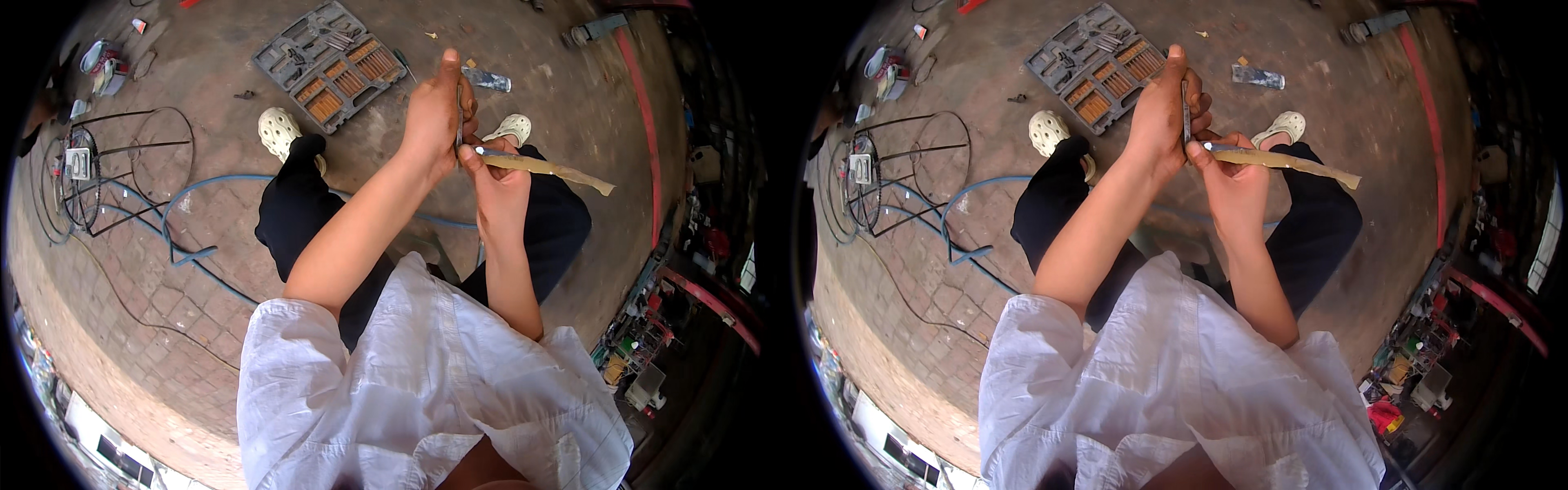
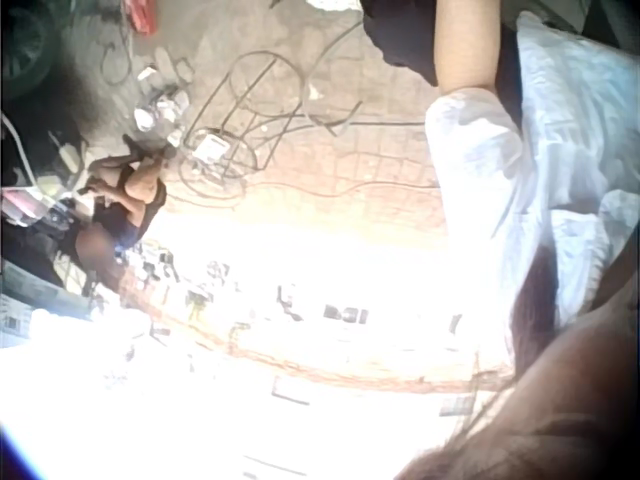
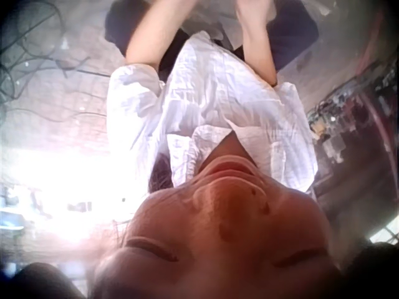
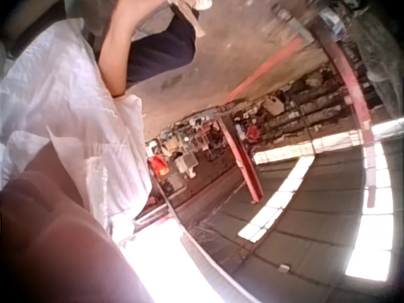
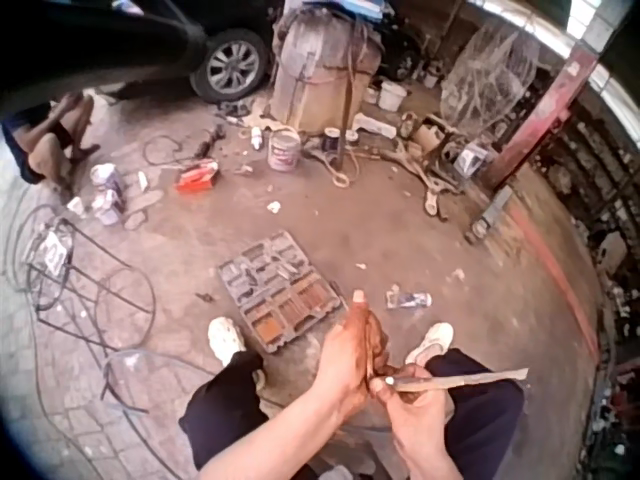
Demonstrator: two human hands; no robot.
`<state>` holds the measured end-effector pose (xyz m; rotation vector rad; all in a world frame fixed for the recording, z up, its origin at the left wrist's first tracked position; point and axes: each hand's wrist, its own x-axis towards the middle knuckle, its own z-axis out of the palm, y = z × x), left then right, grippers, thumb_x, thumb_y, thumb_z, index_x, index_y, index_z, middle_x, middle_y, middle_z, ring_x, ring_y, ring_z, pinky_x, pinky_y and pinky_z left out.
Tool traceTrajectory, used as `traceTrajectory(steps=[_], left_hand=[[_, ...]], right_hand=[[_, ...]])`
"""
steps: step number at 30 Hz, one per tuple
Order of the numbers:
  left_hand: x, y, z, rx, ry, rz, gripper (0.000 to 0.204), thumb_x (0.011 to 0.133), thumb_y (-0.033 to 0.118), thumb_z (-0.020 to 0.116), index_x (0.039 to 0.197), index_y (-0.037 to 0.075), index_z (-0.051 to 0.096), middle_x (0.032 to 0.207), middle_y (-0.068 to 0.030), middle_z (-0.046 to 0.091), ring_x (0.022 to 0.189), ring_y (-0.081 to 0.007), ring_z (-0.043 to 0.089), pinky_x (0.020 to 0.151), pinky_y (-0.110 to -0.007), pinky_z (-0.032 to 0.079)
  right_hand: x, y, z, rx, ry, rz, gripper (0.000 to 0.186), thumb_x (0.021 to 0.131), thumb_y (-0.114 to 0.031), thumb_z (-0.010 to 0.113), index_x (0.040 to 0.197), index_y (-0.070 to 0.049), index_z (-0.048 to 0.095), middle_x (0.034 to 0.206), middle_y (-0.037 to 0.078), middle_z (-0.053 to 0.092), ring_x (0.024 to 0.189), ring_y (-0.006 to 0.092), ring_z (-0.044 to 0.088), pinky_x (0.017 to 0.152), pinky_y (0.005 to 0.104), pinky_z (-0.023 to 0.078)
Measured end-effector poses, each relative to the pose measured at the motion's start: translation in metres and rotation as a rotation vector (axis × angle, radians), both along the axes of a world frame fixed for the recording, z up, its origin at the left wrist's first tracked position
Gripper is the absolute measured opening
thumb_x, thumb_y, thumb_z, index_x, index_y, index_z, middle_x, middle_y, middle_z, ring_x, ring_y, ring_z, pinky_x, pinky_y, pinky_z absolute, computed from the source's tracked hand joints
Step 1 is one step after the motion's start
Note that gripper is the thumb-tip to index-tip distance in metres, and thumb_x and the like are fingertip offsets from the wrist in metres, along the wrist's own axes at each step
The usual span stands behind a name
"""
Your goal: The person uses a file to sharpen a metal strip by hand, holding the strip firmly against their leg.
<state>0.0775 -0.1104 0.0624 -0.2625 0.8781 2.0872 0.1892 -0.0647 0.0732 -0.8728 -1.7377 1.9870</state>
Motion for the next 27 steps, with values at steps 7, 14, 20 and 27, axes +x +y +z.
traceTrajectory(steps=[7, 14, 20, 27], left_hand=[[0.001, -0.002, -0.003, 0.032, -0.033, -0.022, 0.059, 0.091, 0.058, 0.045, 0.058, 0.009, 0.036, 0.055, -0.0009, 0.033, 0.049, -0.0121, 0.034, 0.041, -0.025, 0.029], [-0.002, 0.000, -0.002, 0.057, -0.069, -0.022, 0.057, 0.092, 0.056, 0.044, 0.060, 0.009, 0.037, 0.056, -0.0010, 0.034, 0.046, -0.0124, 0.032, 0.042, -0.025, 0.029], [-0.001, -0.002, -0.004, 0.073, -0.068, 0.007, 0.058, 0.095, 0.051, 0.042, 0.057, 0.007, 0.039, 0.053, -0.0034, 0.038, 0.043, -0.0144, 0.033, 0.041, -0.027, 0.029], [0.001, 0.002, -0.005, 0.067, -0.034, 0.015, 0.055, 0.095, 0.052, 0.040, 0.060, 0.010, 0.037, 0.054, -0.0016, 0.034, 0.047, -0.0125, 0.033, 0.041, -0.025, 0.027]], right_hand=[[-0.005, -0.004, 0.001, -0.011, 0.035, -0.028, 0.018, 0.082, -0.002, 0.069, 0.082, -0.005, 0.052, 0.075, -0.002, 0.055, 0.067, 0.0031, 0.048, 0.060, 0.0178, 0.037], [-0.007, -0.005, -0.002, 0.070, 0.029, -0.062, 0.018, 0.081, -0.002, 0.070, 0.080, -0.005, 0.052, 0.075, -0.001, 0.056, 0.064, 0.0028, 0.047, 0.056, 0.0175, 0.036], [-0.004, -0.007, 0.003, 0.028, 0.055, -0.032, 0.018, 0.081, -0.002, 0.070, 0.080, -0.004, 0.053, 0.076, 0.000, 0.057, 0.066, 0.0033, 0.048, 0.057, 0.0175, 0.037], [-0.002, 0.000, -0.003, 0.011, 0.024, -0.047, 0.017, 0.081, 0.000, 0.070, 0.081, -0.002, 0.053, 0.080, 0.002, 0.060, 0.072, 0.0047, 0.054, 0.062, 0.0173, 0.043]])
